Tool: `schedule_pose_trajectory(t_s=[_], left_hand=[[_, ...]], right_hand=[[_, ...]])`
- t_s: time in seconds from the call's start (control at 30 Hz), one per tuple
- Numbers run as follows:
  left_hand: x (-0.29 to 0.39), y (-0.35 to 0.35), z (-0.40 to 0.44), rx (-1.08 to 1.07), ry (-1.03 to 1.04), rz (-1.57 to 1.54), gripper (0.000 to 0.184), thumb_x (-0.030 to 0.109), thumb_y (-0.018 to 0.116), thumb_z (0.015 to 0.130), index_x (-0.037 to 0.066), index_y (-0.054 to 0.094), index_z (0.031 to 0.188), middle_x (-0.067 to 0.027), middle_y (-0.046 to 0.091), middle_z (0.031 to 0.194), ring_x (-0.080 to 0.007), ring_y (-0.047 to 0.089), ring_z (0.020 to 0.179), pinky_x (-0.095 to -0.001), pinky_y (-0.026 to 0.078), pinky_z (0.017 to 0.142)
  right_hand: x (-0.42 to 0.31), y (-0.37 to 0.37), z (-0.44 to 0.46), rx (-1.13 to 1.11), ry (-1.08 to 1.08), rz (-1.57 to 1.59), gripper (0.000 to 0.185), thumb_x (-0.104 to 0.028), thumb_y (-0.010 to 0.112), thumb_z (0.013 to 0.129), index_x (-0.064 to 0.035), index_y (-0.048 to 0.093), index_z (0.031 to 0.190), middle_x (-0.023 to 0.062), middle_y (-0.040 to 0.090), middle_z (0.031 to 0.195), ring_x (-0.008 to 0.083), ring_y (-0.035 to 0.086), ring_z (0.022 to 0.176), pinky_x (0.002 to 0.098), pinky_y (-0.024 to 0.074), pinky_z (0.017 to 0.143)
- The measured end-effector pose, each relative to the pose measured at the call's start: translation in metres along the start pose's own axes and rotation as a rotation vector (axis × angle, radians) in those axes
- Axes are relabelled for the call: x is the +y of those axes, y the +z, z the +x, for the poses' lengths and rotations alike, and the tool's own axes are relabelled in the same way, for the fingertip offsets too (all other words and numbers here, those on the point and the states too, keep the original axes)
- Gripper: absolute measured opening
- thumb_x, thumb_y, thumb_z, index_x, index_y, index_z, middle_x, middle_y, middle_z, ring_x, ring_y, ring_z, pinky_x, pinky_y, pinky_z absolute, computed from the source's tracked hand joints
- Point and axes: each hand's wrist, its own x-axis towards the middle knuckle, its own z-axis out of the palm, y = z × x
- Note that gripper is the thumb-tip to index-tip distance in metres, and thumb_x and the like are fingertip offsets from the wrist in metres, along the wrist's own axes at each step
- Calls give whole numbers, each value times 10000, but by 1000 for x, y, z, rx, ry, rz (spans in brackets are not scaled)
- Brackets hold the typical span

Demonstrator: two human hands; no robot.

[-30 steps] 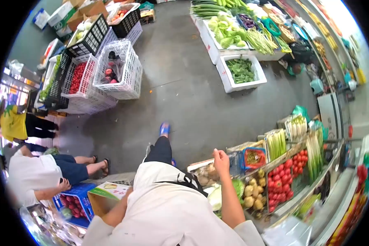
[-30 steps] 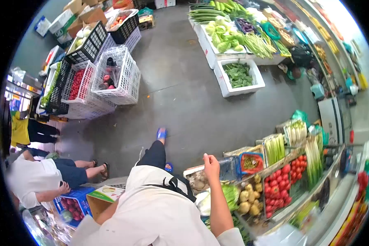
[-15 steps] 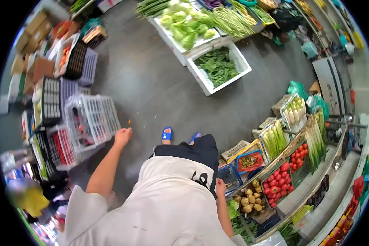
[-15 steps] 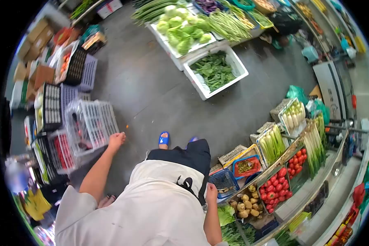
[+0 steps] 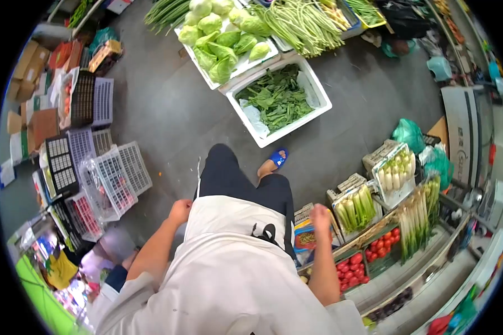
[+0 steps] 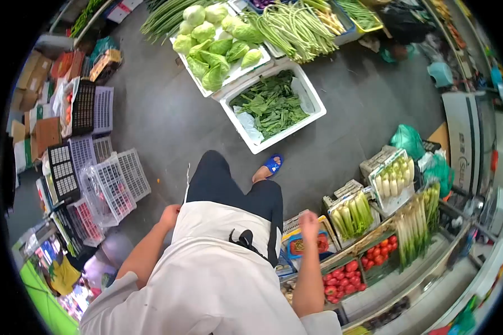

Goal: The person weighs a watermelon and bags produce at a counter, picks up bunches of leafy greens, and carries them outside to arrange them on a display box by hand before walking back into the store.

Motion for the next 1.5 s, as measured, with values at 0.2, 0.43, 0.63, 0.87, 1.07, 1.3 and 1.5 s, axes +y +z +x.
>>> schedule_pose_trajectory(t_s=[0.2,0.43,0.63,0.87,1.07,1.3,1.5], left_hand=[[76,-37,113,41,-101,-197,371,386,673,958,24,732,908,-195,726,829,-338,712,781,-434,544,724],[164,-69,244,224,-150,-544,377,391,701,959,51,706,1123,-163,752,1011,-329,714,909,-425,541,803],[254,2,236,39,-164,-270,783,392,761,918,63,399,1529,-265,463,1512,-402,447,1425,-452,389,1162],[343,82,250,-29,-356,-122,1133,443,860,782,101,180,1622,-330,295,1567,-521,411,1399,-534,433,1123],[370,78,315,-67,-442,87,1065,377,889,771,144,256,1596,-318,320,1534,-528,451,1353,-520,474,1075],[349,53,342,-71,-442,201,773,339,866,781,188,479,1433,-246,374,1531,-484,503,1320,-518,503,1030],[342,51,341,-61,-502,143,709,327,849,795,187,510,1402,-233,398,1522,-473,505,1320,-518,494,1036]], right_hand=[[-173,-6,40,199,153,179,358,-367,620,1040,-63,656,1224,37,684,950,143,672,867,288,554,705],[-229,58,138,143,47,-108,305,-285,618,1053,-16,686,1178,66,715,984,142,677,889,271,530,779],[-245,118,386,-264,-435,-827,382,-278,654,1006,-15,641,1283,183,732,1089,291,698,979,375,532,893],[-226,200,664,-347,-551,-1094,677,-394,633,979,104,495,1416,353,580,1350,461,568,1281,458,453,1090],[-132,237,746,-217,-458,-1189,659,-289,645,930,142,451,1389,380,550,1329,538,582,1170,509,460,1067],[-129,269,710,74,-508,-1300,719,-389,836,771,90,547,1223,284,594,1217,486,656,1002,517,562,889],[-154,259,701,-34,-496,-1434,647,-414,842,748,33,570,1128,236,639,1115,440,677,966,530,572,831]])
